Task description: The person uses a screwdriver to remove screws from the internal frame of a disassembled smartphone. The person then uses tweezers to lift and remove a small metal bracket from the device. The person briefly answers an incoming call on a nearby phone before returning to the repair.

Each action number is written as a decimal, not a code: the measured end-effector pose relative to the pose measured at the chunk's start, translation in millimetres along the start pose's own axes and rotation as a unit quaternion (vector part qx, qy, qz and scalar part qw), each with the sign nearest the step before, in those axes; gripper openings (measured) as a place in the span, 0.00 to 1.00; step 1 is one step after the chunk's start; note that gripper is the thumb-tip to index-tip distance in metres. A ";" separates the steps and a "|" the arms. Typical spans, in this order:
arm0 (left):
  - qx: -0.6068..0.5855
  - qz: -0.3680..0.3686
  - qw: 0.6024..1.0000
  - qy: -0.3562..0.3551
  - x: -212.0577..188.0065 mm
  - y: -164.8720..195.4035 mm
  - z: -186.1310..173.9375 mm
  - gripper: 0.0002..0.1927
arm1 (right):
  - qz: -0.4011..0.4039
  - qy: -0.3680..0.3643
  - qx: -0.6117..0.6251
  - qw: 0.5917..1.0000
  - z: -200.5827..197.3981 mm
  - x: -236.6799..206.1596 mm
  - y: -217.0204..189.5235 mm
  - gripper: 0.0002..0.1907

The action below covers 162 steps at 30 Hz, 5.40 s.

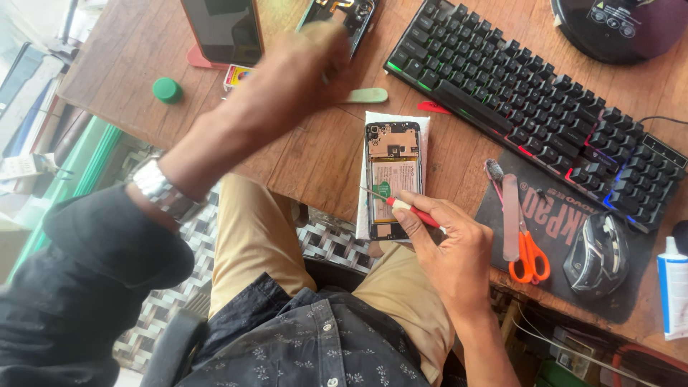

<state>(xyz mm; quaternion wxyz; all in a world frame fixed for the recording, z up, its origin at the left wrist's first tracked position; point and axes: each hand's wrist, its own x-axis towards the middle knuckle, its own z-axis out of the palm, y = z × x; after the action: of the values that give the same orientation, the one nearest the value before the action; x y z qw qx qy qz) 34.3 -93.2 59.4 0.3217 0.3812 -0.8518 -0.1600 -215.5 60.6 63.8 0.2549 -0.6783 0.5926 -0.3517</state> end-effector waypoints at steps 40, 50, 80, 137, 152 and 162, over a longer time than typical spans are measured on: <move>-0.148 -0.157 0.968 0.128 -64.7 57.4 33.8 0.27 | 0.034 0.126 0.033 0.991 -19.7 0.9 18.6 0.12; 0.016 -0.211 0.964 0.158 -74.4 100.3 79.7 0.32 | -0.111 0.059 -0.141 0.982 -28.2 28.1 -12.1 0.09; 0.021 -0.210 0.965 0.158 -78.6 91.8 78.2 0.26 | -0.228 -0.064 -0.155 0.959 -12.6 71.5 -41.8 0.09; 0.070 -0.191 0.972 0.122 -68.6 94.2 86.1 0.28 | -0.391 -0.269 -0.272 0.837 -31.9 114.4 -61.5 0.05; 0.068 -0.187 0.972 0.124 -71.0 94.7 84.4 0.29 | -0.199 -0.349 -0.365 0.840 -31.5 123.8 -68.7 0.13; 0.063 -0.188 0.971 0.132 -72.9 94.5 82.8 0.27 | -0.340 -0.280 -0.242 0.865 -28.9 123.4 -65.4 0.06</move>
<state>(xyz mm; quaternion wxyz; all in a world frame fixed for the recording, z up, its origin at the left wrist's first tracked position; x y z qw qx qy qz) -36.1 26.1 15.8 0.3713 0.5717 -0.7230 -0.1122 -190.9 -47.7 153.3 0.1025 -0.9480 0.2957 -0.0573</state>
